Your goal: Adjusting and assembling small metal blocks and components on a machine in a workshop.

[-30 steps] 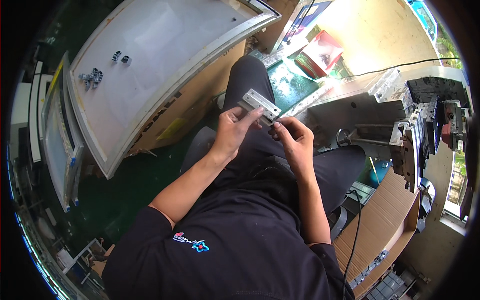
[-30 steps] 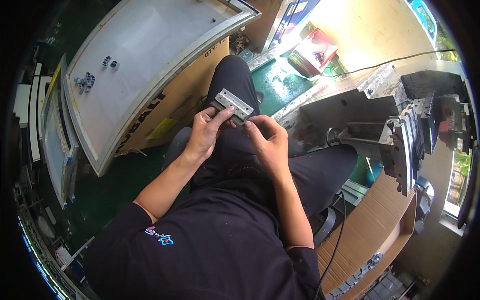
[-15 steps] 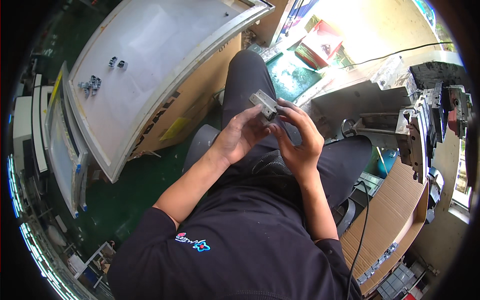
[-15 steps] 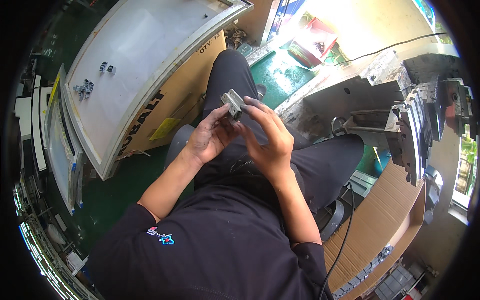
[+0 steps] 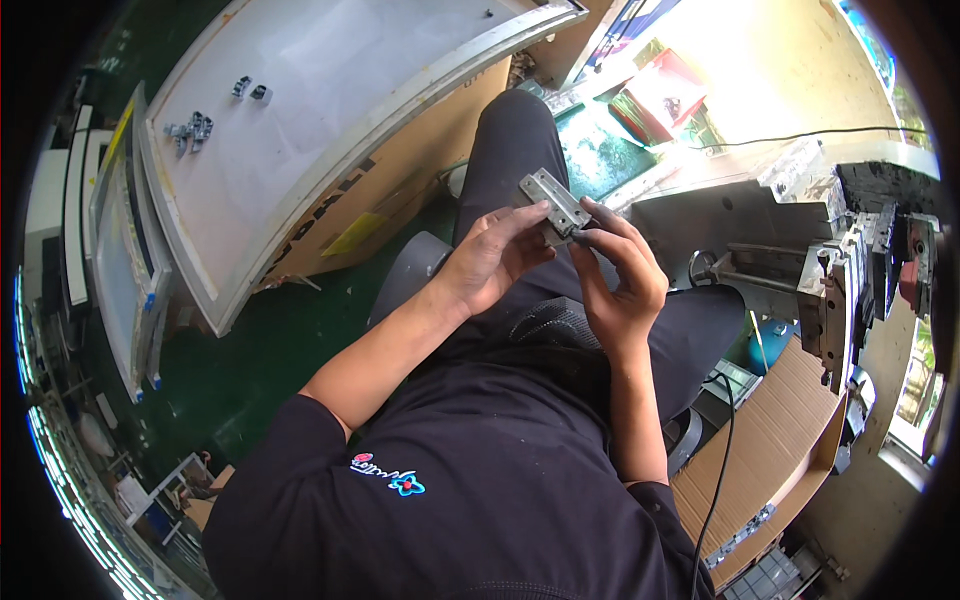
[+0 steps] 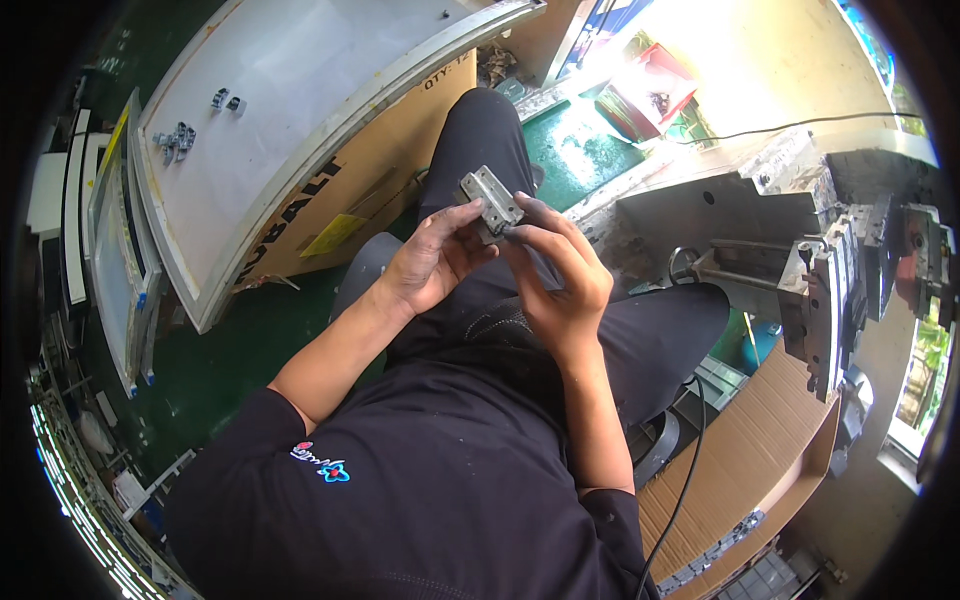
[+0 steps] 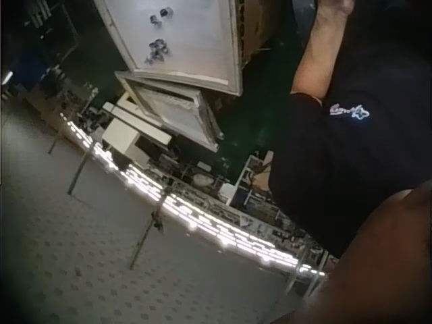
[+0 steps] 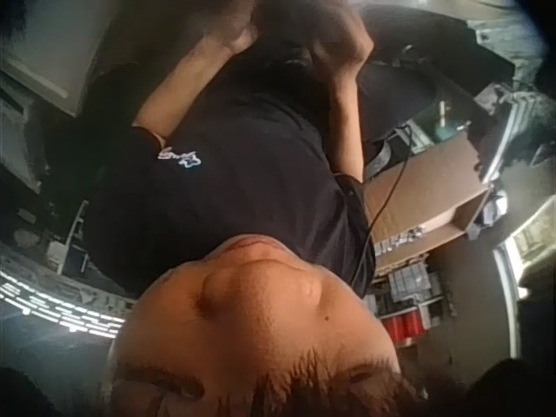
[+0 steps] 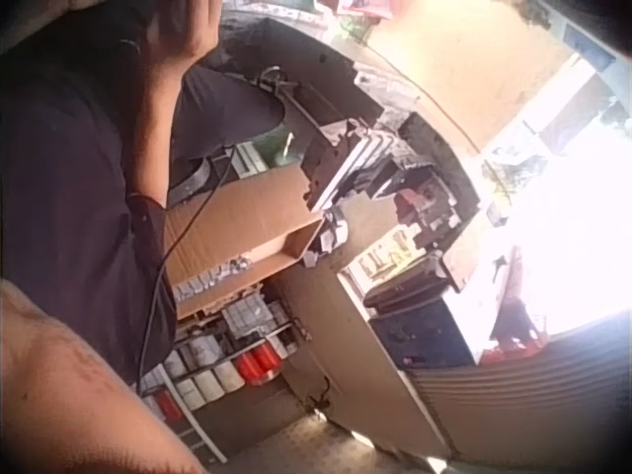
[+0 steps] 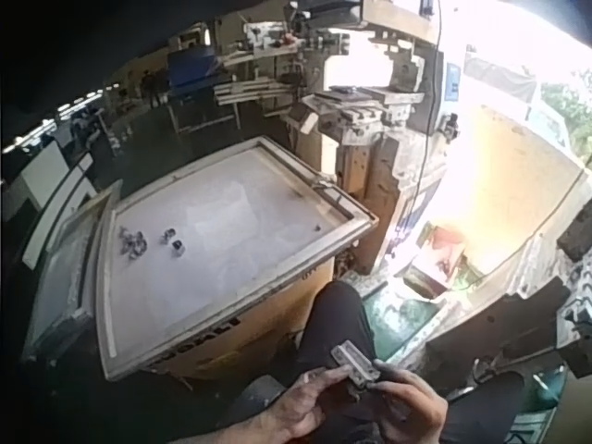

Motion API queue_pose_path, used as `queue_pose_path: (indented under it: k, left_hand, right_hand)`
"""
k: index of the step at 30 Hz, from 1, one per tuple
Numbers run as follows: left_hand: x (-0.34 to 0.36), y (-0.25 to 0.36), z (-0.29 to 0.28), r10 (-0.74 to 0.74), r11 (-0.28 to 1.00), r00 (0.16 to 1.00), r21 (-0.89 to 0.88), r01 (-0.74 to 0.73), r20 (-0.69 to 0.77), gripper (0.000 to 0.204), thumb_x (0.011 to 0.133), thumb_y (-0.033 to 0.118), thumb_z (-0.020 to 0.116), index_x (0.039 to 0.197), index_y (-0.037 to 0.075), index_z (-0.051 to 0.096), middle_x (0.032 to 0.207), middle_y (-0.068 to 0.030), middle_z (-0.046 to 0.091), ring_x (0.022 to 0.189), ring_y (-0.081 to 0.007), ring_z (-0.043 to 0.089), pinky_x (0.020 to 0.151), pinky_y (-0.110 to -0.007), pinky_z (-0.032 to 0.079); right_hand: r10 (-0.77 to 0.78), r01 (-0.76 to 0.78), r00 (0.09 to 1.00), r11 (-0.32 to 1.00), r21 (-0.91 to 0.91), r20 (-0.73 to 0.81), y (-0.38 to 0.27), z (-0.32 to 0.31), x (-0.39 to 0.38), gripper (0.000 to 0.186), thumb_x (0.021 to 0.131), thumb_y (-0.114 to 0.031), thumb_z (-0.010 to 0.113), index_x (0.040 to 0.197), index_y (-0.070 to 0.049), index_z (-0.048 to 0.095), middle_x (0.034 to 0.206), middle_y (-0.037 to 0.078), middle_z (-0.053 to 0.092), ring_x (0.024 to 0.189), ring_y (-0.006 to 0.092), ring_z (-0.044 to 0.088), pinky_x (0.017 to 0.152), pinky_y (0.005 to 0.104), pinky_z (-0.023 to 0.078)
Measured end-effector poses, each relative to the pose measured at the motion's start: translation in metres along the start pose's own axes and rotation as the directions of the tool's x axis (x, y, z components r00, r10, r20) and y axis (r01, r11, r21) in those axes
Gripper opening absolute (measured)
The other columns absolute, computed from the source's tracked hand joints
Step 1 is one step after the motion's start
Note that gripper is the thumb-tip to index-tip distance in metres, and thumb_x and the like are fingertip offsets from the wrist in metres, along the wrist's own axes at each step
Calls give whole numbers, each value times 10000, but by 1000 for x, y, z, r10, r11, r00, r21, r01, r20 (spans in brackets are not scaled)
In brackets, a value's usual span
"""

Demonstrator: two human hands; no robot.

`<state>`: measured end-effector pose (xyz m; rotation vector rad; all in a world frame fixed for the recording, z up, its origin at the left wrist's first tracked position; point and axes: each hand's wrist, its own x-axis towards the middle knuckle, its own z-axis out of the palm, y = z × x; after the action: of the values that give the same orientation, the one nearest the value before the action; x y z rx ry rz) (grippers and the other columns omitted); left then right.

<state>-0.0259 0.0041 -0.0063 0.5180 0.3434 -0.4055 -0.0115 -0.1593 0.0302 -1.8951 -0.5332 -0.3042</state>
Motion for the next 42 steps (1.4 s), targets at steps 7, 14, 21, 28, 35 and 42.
queue_pose_path:
  k: [7,14,21,28,35,42]
  left_hand:
    - [1,0,-1,47,997,999,63,-45,-18,203,901,215,641,1035,63,652,935,-27,668,838,-95,626,790,-262,499]
    - [0,1,1,69,995,998,65,-69,7,205,896,215,652,1026,58,663,928,-21,673,840,-83,624,790,-248,493]
    - [-2,2,1,106,988,994,112,-107,14,183,890,197,658,1003,54,676,918,-24,677,821,-76,623,759,-233,495]
    - [-3,4,3,406,838,913,381,-391,44,176,863,137,685,995,19,680,923,-47,690,842,-82,628,792,-240,502]
    - [-5,12,3,530,743,846,450,-494,55,189,854,103,692,1004,-10,672,934,-46,688,868,-66,611,826,-250,486]
    - [3,14,-4,546,708,837,512,-486,38,203,850,115,701,1003,-15,678,925,-42,687,851,-62,602,810,-233,476]
  right_hand:
    - [10,-10,1000,1000,-18,16,0,0,-1,220,718,60,726,923,9,664,1078,161,670,963,247,669,836,322,517]
    - [3,-2,1000,997,-77,6,-1,1,-4,213,732,62,714,932,14,658,1070,169,668,969,260,661,841,330,508]
    - [2,-1,1000,995,-100,15,0,1,-6,196,743,69,701,928,25,652,1083,182,663,976,266,662,842,324,508]
    - [149,-149,989,987,62,12,2,1,-7,148,806,65,650,951,39,643,1146,202,632,1006,249,650,852,329,513]
    - [283,-246,953,931,269,-107,15,-11,21,186,950,-79,539,1030,76,601,1092,197,634,909,212,657,792,318,551]
    - [231,-153,956,918,366,-180,26,0,147,280,961,-177,544,1102,58,605,822,56,619,723,95,569,682,227,452]
